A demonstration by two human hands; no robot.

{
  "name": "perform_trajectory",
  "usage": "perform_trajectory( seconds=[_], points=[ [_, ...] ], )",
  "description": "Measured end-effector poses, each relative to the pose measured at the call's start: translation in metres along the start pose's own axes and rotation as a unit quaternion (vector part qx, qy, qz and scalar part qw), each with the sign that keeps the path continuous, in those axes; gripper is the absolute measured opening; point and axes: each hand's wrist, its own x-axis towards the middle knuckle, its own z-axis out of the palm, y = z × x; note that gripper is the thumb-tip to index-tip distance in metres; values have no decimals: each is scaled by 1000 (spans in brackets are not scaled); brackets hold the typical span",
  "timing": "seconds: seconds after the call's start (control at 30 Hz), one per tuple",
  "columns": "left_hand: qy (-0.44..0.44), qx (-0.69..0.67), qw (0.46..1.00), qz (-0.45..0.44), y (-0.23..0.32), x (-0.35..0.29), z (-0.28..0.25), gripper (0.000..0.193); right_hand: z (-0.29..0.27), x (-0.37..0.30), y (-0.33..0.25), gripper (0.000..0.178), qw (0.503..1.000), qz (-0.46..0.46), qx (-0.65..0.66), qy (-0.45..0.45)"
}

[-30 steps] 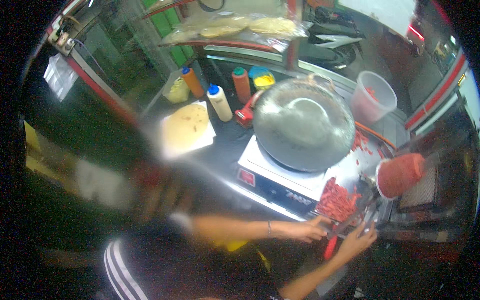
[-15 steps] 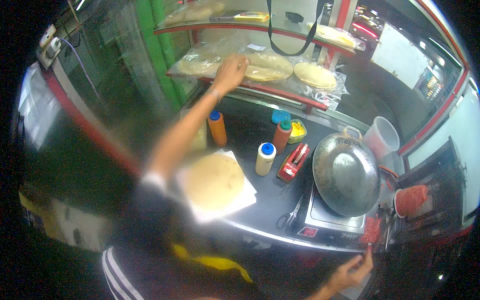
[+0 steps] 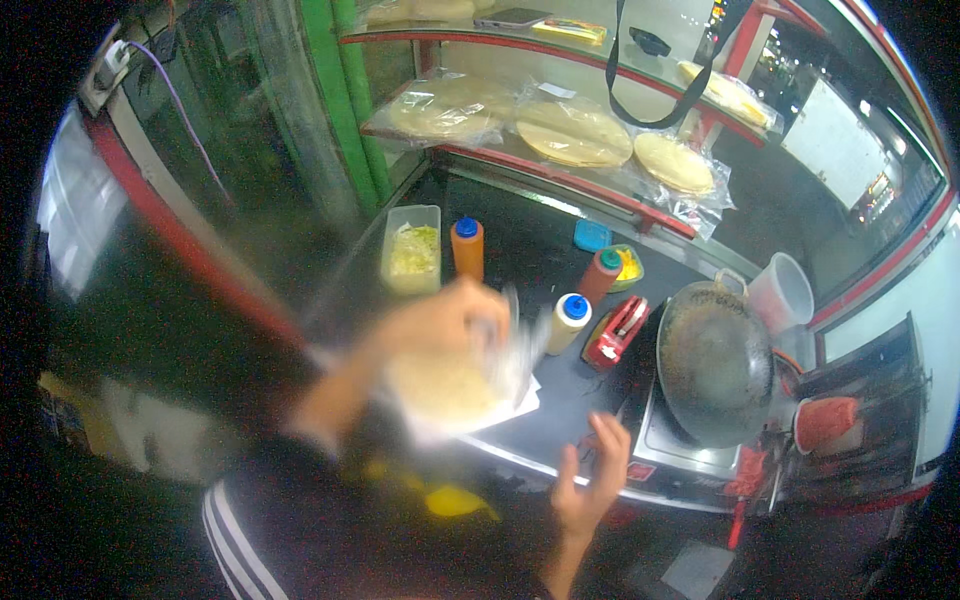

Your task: The person cooks a flatbread on a griddle, then assembles a wrap by adding shredded cabbage, sliced meat, and sauces. The wrap is folded, placed in a plastic bag, and handed to a customer on a scooter.

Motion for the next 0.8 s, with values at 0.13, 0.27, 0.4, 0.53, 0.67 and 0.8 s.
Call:
perform_trajectory(
  seconds=[0.13, 0.27, 0.4, 0.53, 0.67, 0.8],
  points=[
    [-5, -38, 996, -84, 21, -47, 47, 16, 27, 26, -16, 38, 942, 119, 59, -307],
    [137, -158, 974, -89, 23, -65, 63, 28, 69, 22, -3, 27, 893, 255, 193, -315],
    [246, -442, 860, -64, 25, -74, 100, 47, 100, 9, -1, 29, 901, 239, 279, -231],
    [384, -367, 840, -116, 16, -74, 117, 61, 117, 5, -5, 35, 965, 110, 149, -187],
    [394, -368, 832, -130, 1, -87, 103, 49, 121, 14, 0, 20, 978, 57, 101, -173],
    [393, -325, 840, -186, -6, -108, 92, 33, 122, 15, -3, 11, 964, 134, 146, -177]
  ],
)
